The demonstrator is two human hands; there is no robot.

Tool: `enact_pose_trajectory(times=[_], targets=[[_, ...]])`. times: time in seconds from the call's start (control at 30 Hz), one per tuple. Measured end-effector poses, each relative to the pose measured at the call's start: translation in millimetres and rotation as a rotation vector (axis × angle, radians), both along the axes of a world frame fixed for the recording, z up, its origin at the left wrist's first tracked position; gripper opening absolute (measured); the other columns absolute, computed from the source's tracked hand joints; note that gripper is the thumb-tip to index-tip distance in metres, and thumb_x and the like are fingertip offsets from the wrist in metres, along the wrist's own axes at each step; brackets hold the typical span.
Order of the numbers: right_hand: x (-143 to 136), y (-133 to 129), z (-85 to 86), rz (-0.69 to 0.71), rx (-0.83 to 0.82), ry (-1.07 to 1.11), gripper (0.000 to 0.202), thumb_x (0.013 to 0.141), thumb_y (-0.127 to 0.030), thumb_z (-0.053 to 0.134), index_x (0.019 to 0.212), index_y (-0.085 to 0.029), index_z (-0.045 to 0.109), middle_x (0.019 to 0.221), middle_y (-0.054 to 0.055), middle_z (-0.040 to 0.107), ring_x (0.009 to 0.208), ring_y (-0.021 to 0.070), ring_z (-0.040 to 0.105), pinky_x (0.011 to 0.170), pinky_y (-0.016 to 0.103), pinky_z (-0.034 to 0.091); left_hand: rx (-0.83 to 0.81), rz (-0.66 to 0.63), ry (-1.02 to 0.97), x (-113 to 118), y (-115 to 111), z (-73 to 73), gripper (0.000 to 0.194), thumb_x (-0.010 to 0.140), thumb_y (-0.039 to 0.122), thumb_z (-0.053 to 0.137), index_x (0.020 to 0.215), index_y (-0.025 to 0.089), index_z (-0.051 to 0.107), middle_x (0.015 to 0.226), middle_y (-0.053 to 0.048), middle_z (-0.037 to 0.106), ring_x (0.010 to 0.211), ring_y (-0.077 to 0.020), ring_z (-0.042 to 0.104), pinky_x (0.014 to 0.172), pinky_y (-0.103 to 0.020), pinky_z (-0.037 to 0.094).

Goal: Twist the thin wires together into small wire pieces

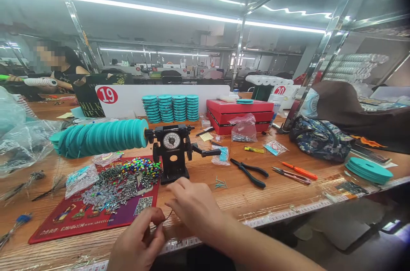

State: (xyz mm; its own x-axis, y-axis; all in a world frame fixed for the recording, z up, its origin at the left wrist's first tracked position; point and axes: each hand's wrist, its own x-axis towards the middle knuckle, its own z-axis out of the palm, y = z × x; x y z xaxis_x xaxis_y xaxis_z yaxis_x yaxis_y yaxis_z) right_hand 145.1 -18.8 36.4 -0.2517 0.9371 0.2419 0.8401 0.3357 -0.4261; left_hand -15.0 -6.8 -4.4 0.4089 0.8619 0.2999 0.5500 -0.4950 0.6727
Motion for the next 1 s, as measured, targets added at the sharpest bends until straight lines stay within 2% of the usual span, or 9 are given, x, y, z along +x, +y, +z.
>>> enact_pose_trajectory(times=[0.07,0.13,0.27,0.33,0.47,0.57,0.63,0.83,1.0], targets=[[-8.0,-19.8,-8.4,-0.078,0.236,-0.061,0.017,0.081,-0.020,0.042,0.073,-0.017,0.056,0.070,0.004,0.061,0.064,0.0163,0.056,0.050,0.023,0.034,-0.268,0.015,-0.119,-2.3,-1.1,4.7,0.009,0.073,0.032,0.051,0.071,0.023,0.054,0.068,0.003,0.062,0.061,-0.0153,0.059,0.054,-0.021,0.045],[-15.3,-33.8,-19.8,-0.080,0.299,-0.026,0.012,0.076,-0.020,0.047,0.070,-0.017,0.057,0.066,0.003,0.060,0.057,0.0149,0.056,0.046,0.023,0.034,-0.439,0.021,-0.248,-3.7,0.1,6.9,0.013,0.071,0.035,0.054,0.068,0.022,0.053,0.063,0.004,0.060,0.058,-0.0150,0.056,0.053,-0.022,0.044],[-23.8,-35.1,-36.4,-0.124,0.091,0.153,0.013,0.070,-0.021,0.055,0.082,-0.017,0.060,0.078,0.005,0.063,0.069,0.0174,0.060,0.054,0.022,0.041,-0.594,0.017,-0.385,-2.6,4.6,6.3,0.017,0.065,0.035,0.060,0.064,0.020,0.053,0.060,0.004,0.057,0.058,-0.0143,0.053,0.054,-0.022,0.044],[-25.9,-28.1,-38.0,-0.149,-0.019,0.248,0.011,0.070,-0.019,0.054,0.079,-0.018,0.061,0.077,0.004,0.064,0.072,0.0174,0.060,0.059,0.023,0.042,-0.635,0.000,-0.414,-1.6,5.2,5.8,0.017,0.065,0.035,0.061,0.064,0.020,0.053,0.061,0.004,0.057,0.058,-0.0138,0.053,0.053,-0.022,0.043],[-28.0,-18.8,-37.3,-0.182,-0.270,0.537,0.011,0.070,-0.016,0.048,0.068,-0.017,0.059,0.064,0.000,0.059,0.055,0.0115,0.055,0.047,0.019,0.039,-0.661,0.016,-0.430,-2.0,4.0,4.9,0.017,0.065,0.035,0.061,0.065,0.020,0.052,0.062,0.005,0.057,0.058,-0.0139,0.053,0.054,-0.023,0.043],[-26.7,-18.5,-37.8,-0.145,-0.577,0.876,0.013,0.072,-0.019,0.044,0.079,-0.016,0.054,0.058,-0.003,0.054,0.039,0.0075,0.048,0.033,0.014,0.031,-0.641,0.011,-0.387,-3.4,4.2,1.9,0.015,0.067,0.034,0.058,0.065,0.020,0.052,0.061,0.005,0.056,0.058,-0.0142,0.054,0.054,-0.023,0.043],[-24.2,-19.7,-37.6,-0.106,-0.686,0.998,0.013,0.073,-0.022,0.045,0.082,-0.015,0.052,0.051,-0.005,0.050,0.034,0.0062,0.043,0.031,0.013,0.028,-0.608,0.010,-0.351,-4.2,4.8,-0.2,0.014,0.068,0.033,0.057,0.065,0.020,0.051,0.062,0.004,0.056,0.058,-0.0143,0.053,0.054,-0.023,0.042],[-18.1,-24.2,-30.3,-0.082,-0.503,0.906,0.010,0.072,-0.016,0.049,0.072,-0.014,0.060,0.048,-0.006,0.041,0.042,0.0049,0.037,0.039,0.014,0.027,-0.472,0.029,-0.238,-4.3,2.9,2.5,0.011,0.069,0.032,0.054,0.066,0.022,0.053,0.063,0.004,0.059,0.060,-0.0153,0.054,0.053,-0.022,0.041],[-17.1,-27.3,-25.1,-0.060,-0.314,0.685,0.018,0.072,-0.009,0.048,0.072,-0.017,0.064,0.056,-0.005,0.050,0.053,0.0070,0.044,0.048,0.015,0.031,-0.416,0.055,-0.180,-3.9,0.3,6.0,0.012,0.068,0.035,0.054,0.067,0.023,0.055,0.064,0.004,0.061,0.063,-0.0167,0.056,0.050,-0.021,0.040]])
